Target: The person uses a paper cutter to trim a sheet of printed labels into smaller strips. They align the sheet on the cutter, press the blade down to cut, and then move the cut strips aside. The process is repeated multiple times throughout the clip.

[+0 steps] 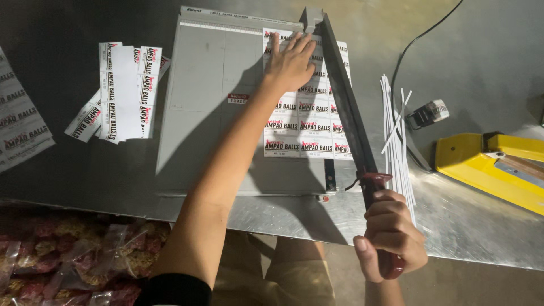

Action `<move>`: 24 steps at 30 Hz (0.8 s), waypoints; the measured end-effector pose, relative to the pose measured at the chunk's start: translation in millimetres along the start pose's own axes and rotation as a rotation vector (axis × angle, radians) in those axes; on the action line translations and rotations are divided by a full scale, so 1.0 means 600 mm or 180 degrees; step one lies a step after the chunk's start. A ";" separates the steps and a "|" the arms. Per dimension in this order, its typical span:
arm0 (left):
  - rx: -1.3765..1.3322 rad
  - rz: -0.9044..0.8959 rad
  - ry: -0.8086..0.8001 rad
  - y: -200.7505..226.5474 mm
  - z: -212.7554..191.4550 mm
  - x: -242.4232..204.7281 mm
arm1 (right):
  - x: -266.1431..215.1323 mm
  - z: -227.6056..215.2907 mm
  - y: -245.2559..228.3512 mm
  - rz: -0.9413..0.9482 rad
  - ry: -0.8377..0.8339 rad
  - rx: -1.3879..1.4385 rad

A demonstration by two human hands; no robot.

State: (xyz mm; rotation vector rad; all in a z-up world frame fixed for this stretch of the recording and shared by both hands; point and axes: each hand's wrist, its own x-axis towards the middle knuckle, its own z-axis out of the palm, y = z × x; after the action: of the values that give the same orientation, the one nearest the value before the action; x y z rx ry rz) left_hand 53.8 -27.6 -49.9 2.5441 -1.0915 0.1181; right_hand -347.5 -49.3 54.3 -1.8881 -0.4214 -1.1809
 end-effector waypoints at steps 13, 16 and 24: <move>0.0009 0.0059 0.0010 -0.003 -0.005 -0.003 | -0.038 -0.002 0.009 0.0017 -0.0042 -0.0113; 0.0014 0.0031 -0.0050 -0.001 0.000 -0.002 | -0.054 -0.002 0.023 -0.0051 -0.0076 -0.0075; 0.0040 -0.0016 -0.0108 0.000 -0.004 -0.002 | -0.086 0.004 0.033 -0.0024 0.0029 -0.0115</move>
State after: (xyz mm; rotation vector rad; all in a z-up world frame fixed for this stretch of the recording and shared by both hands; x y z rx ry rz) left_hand 53.1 -26.0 -48.0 2.5689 -1.1002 0.0809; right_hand -358.8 -51.7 0.0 -1.9129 -0.4050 -1.2089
